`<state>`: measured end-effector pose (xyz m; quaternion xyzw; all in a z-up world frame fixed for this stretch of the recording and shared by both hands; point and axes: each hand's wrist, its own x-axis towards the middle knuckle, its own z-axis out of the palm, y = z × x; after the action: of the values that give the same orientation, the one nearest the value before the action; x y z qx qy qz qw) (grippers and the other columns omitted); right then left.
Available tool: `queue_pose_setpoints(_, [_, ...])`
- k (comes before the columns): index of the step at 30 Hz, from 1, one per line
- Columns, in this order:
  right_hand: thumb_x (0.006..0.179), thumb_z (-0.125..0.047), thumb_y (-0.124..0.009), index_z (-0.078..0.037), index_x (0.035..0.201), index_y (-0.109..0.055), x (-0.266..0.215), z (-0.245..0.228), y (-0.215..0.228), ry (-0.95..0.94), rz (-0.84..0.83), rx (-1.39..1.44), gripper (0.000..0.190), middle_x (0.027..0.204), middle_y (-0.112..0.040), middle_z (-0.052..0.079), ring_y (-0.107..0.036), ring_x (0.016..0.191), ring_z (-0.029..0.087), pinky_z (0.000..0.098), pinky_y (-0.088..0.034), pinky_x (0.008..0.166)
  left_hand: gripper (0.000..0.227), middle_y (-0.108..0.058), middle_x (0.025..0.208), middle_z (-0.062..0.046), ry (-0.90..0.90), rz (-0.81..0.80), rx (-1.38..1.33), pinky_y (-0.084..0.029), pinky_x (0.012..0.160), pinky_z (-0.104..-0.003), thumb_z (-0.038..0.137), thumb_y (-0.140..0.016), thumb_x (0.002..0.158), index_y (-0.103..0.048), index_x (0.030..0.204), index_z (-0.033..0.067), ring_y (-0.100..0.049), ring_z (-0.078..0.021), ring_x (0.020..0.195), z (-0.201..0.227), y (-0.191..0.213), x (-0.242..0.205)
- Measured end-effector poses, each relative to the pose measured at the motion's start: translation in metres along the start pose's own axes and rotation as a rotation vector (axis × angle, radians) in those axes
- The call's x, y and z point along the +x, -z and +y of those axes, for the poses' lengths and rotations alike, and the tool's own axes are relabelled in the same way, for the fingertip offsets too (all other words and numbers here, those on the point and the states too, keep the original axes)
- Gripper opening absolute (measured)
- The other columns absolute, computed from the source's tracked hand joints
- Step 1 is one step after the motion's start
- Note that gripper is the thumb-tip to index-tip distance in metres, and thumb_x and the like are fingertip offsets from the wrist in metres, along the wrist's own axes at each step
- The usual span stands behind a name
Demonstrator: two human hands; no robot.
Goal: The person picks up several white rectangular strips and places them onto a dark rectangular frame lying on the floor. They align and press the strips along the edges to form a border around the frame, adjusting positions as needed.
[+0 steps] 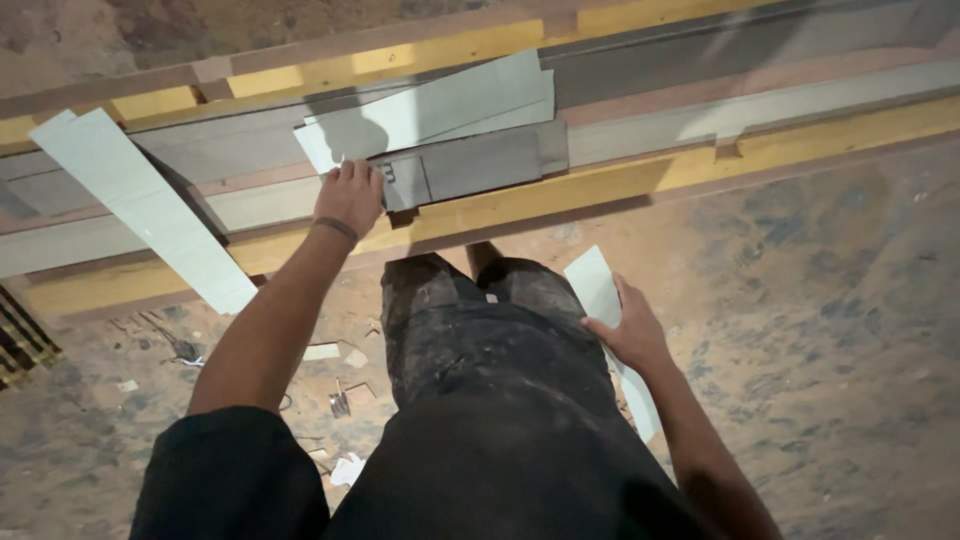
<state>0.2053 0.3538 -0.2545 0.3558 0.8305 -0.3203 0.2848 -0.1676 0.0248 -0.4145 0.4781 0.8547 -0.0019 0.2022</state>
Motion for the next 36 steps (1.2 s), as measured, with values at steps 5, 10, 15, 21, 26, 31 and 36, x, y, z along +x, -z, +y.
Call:
queue_pose_setpoints(5, [0.075, -0.046, -0.082, -0.003, 0.154, -0.036, -0.001, 0.004, 0.002, -0.003, 0.006, -0.030, 0.101, 0.149, -0.048, 0.024, -0.047, 0.137, 0.040, 0.0460, -0.040, 0.110, 0.042, -0.061, 0.125, -0.027, 0.014, 0.001, 0.178, -0.049, 0.099, -0.050, 0.020, -0.054, 0.092, -0.062, 0.125, -0.0066, -0.059, -0.0405, 0.113, 0.012, -0.009, 0.004])
queue_pose_setpoints(10, [0.076, -0.048, -0.082, -0.003, 0.154, -0.035, -0.004, 0.004, -0.001, -0.022, -0.019, -0.040, 0.103, 0.149, -0.047, 0.025, -0.045, 0.138, 0.040, 0.0463, -0.039, 0.111, 0.051, -0.057, 0.132, -0.037, 0.046, 0.002, 0.225, -0.047, 0.102, -0.052, 0.020, -0.052, 0.092, -0.060, 0.130, -0.0131, -0.057, -0.0498, 0.118, 0.023, -0.022, 0.000])
queue_pose_setpoints(15, [0.075, -0.048, -0.082, -0.002, 0.154, -0.036, -0.008, 0.005, -0.002, -0.011, -0.016, -0.014, 0.102, 0.149, -0.048, 0.024, -0.046, 0.138, 0.039, 0.0451, -0.040, 0.111, 0.051, -0.052, 0.136, -0.042, 0.031, 0.026, 0.174, -0.047, 0.102, -0.053, 0.020, -0.051, 0.092, -0.057, 0.129, -0.0154, -0.055, -0.0541, 0.122, 0.026, -0.024, -0.009])
queue_pose_setpoints(21, [0.076, -0.048, -0.082, -0.001, 0.154, -0.036, -0.012, 0.007, 0.000, 0.002, 0.001, -0.020, 0.102, 0.149, -0.048, 0.025, -0.046, 0.138, 0.039, 0.0449, -0.039, 0.112, 0.029, -0.063, 0.118, -0.027, 0.088, -0.036, -0.110, -0.051, 0.095, -0.050, 0.008, -0.049, 0.093, -0.061, 0.115, -0.0043, -0.063, -0.0400, 0.107, 0.014, 0.004, -0.010])
queue_pose_setpoints(26, [0.074, -0.047, -0.081, -0.003, 0.153, -0.039, -0.014, 0.008, 0.000, 0.016, 0.027, 0.015, 0.100, 0.149, -0.050, 0.022, -0.047, 0.138, 0.038, 0.0444, -0.040, 0.111, 0.023, -0.067, 0.103, -0.018, 0.152, 0.207, -0.247, -0.050, 0.087, -0.052, 0.005, -0.060, 0.084, -0.063, 0.107, 0.0062, -0.063, -0.0382, 0.099, -0.005, 0.038, -0.005])
queue_pose_setpoints(31, [0.075, -0.046, -0.083, 0.000, 0.151, -0.041, -0.001, 0.004, 0.007, 0.099, 0.059, 0.029, 0.098, 0.148, -0.050, 0.024, -0.046, 0.138, 0.038, 0.0445, -0.039, 0.112, 0.025, -0.068, 0.102, -0.021, 0.221, 0.385, -0.537, -0.051, 0.085, -0.051, -0.002, -0.062, 0.085, -0.062, 0.109, 0.0043, -0.064, -0.0441, 0.099, 0.006, 0.064, -0.028])
queue_pose_setpoints(36, [0.075, -0.045, -0.082, 0.000, 0.151, -0.041, 0.021, -0.004, 0.008, 0.197, 0.070, 0.033, 0.097, 0.148, -0.051, 0.024, -0.047, 0.139, 0.038, 0.0442, -0.039, 0.113, 0.028, -0.068, 0.099, -0.024, 0.395, 0.428, -0.627, -0.051, 0.078, -0.053, -0.005, -0.057, 0.080, -0.062, 0.106, 0.0035, -0.063, -0.0475, 0.093, 0.031, 0.073, -0.067])
